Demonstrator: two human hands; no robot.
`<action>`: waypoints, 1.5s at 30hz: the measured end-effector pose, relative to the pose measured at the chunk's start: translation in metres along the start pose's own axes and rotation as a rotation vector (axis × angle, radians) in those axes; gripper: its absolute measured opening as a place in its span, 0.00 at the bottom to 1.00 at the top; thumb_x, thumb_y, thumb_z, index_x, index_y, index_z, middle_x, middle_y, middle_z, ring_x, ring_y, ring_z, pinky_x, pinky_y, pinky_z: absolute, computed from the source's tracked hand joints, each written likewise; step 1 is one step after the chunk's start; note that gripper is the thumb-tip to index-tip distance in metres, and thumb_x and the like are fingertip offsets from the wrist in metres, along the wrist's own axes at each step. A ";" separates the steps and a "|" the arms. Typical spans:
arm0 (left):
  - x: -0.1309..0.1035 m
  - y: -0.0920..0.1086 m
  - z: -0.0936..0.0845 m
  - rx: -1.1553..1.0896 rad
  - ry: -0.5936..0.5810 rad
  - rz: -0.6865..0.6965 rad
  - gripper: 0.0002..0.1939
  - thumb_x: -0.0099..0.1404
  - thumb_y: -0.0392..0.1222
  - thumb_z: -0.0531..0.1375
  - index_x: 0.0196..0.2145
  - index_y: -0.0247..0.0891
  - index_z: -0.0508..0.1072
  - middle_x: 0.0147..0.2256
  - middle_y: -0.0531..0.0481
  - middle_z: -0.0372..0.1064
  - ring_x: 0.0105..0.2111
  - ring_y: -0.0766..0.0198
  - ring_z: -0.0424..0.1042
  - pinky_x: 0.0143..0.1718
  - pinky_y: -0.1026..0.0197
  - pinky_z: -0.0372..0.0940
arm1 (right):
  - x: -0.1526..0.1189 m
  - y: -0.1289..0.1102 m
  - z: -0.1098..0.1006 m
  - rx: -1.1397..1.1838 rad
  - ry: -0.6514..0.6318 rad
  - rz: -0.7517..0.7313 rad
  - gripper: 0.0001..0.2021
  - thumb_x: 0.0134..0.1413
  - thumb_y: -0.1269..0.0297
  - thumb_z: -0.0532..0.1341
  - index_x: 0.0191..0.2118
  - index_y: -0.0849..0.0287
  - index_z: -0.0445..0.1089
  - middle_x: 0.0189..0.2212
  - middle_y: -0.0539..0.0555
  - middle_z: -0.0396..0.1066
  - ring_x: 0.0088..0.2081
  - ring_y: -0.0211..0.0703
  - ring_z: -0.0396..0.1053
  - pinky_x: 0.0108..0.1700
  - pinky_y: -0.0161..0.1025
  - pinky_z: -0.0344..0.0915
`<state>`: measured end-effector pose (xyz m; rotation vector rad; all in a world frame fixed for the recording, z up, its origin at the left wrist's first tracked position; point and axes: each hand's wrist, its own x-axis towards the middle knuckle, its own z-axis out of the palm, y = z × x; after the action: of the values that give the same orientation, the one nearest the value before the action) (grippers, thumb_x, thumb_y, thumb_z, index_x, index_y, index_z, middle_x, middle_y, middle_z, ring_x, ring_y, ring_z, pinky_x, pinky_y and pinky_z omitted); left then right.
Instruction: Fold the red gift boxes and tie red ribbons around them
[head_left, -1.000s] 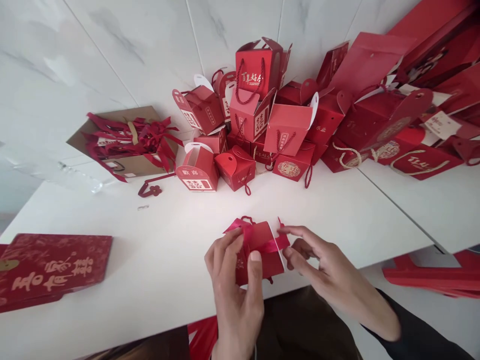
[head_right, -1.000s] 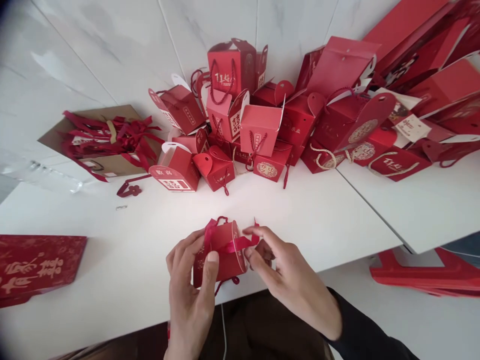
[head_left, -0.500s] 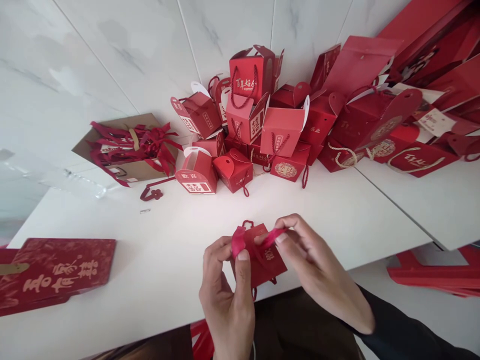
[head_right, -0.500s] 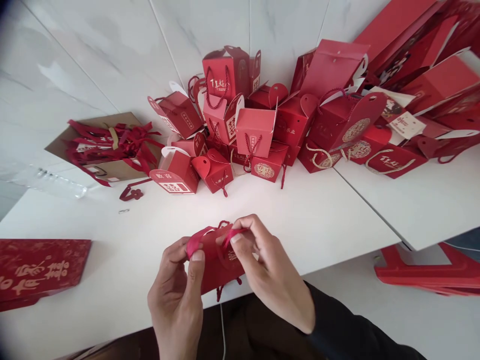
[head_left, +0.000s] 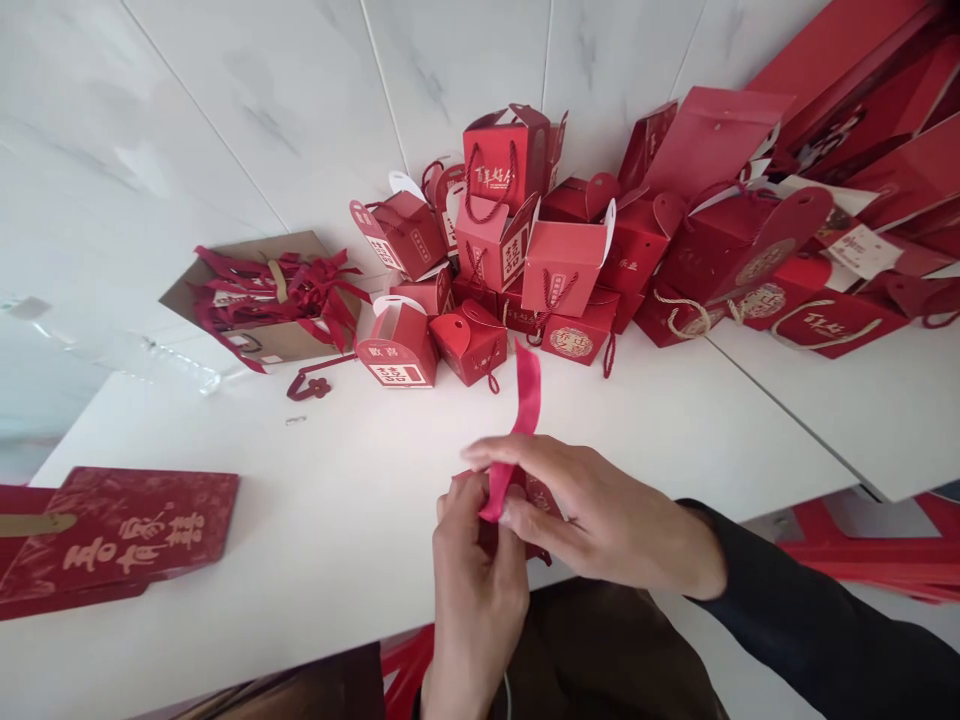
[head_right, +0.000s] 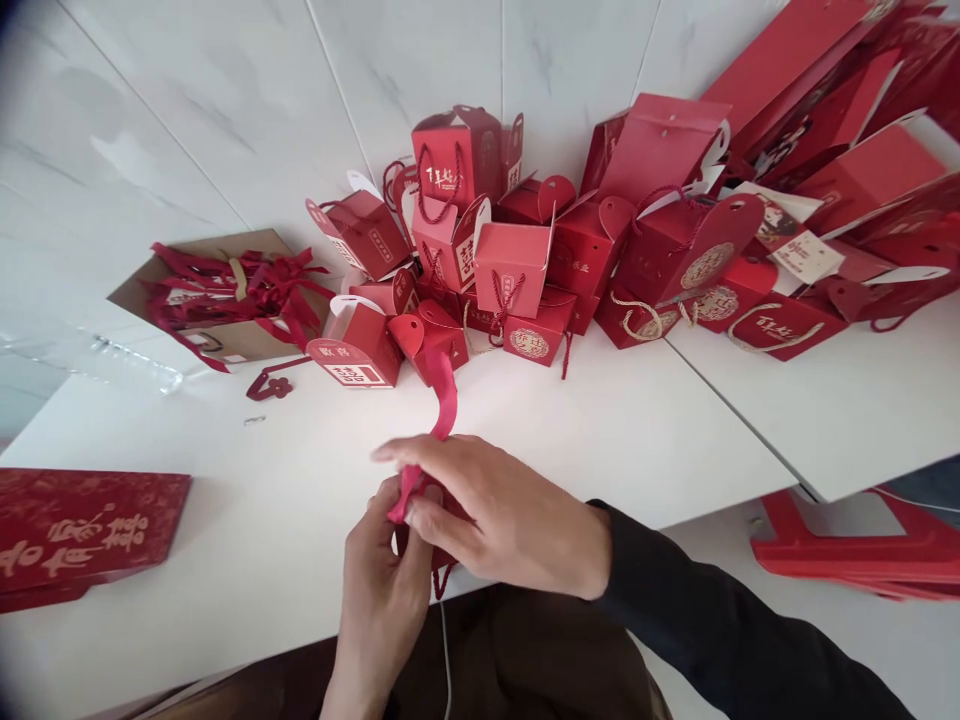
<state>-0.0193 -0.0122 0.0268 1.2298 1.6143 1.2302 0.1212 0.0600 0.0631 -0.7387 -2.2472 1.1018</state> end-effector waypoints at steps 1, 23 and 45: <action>0.000 0.000 0.000 -0.025 0.000 -0.012 0.14 0.70 0.51 0.58 0.44 0.42 0.79 0.36 0.44 0.75 0.34 0.56 0.72 0.37 0.55 0.66 | 0.001 0.001 -0.002 0.015 -0.031 0.036 0.19 0.69 0.68 0.57 0.63 0.52 0.62 0.48 0.53 0.76 0.49 0.45 0.75 0.54 0.45 0.71; 0.006 0.010 -0.012 -0.387 -0.040 -0.179 0.14 0.68 0.52 0.63 0.43 0.41 0.81 0.43 0.46 0.79 0.46 0.55 0.77 0.49 0.56 0.71 | -0.013 -0.010 -0.014 -0.034 0.039 0.210 0.06 0.72 0.65 0.53 0.50 0.54 0.65 0.37 0.48 0.75 0.33 0.38 0.73 0.37 0.36 0.68; 0.016 -0.032 0.000 0.345 0.383 0.733 0.12 0.64 0.23 0.64 0.42 0.35 0.75 0.39 0.49 0.72 0.40 0.68 0.73 0.40 0.66 0.72 | 0.002 0.019 -0.004 0.346 -0.112 0.385 0.06 0.70 0.63 0.59 0.44 0.58 0.72 0.31 0.47 0.70 0.31 0.35 0.66 0.35 0.33 0.63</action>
<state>-0.0312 0.0004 -0.0048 2.0164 1.7537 1.7605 0.1271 0.0729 0.0499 -1.0021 -1.9665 1.6996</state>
